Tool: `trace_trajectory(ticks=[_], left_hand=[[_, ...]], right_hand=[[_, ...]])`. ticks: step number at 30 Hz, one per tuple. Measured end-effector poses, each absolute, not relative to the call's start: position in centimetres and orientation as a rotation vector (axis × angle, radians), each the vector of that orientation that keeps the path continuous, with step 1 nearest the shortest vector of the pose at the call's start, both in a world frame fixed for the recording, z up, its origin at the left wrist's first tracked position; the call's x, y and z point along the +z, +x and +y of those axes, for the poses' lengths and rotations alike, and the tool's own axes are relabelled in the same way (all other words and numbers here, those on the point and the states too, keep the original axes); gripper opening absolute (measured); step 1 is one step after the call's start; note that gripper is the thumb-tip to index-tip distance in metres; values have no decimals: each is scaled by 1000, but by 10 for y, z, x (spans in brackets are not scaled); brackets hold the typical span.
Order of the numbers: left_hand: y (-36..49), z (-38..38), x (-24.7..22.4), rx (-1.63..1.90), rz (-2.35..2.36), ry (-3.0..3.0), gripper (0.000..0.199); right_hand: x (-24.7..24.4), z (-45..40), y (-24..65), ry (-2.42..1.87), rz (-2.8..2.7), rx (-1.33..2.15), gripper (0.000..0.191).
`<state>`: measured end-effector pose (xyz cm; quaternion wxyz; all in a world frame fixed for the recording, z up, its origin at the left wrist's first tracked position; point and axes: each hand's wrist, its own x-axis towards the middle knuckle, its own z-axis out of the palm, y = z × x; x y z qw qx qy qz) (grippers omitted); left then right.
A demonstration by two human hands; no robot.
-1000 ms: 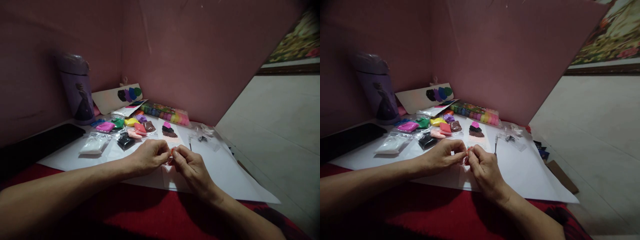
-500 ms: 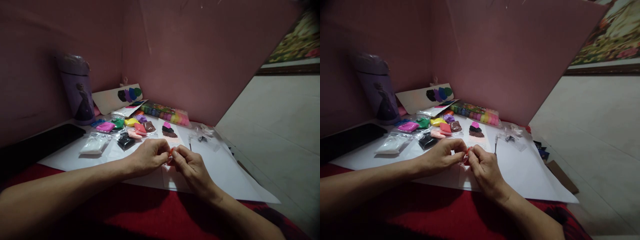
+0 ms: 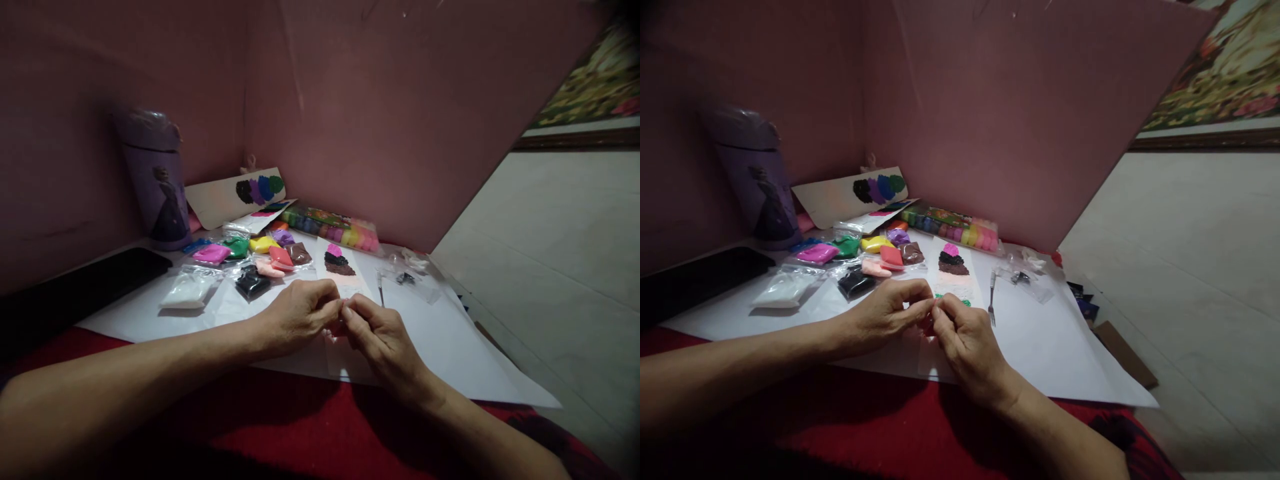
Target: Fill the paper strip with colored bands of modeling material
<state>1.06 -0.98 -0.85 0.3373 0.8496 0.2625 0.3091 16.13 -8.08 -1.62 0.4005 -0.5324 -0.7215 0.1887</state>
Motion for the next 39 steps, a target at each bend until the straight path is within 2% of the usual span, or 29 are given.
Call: trace_trajectory(ticks=[7,22,30,39], left_hand=[[10,-14,-3,777,649,2141,10],[10,-11,-10,799,646,2192,20],[10,-14,-4,787,605,2136,9],[8,-14,-7,794,618,2187,13]], right_hand=[[-17,-81,163,-1371,-1766,480,27],[-18,-82,162,-1327,-1829,516,28],[-16,-83,162,-1347,-1796,510,29],[-15,-82,162,-1298,-1854,528,28]])
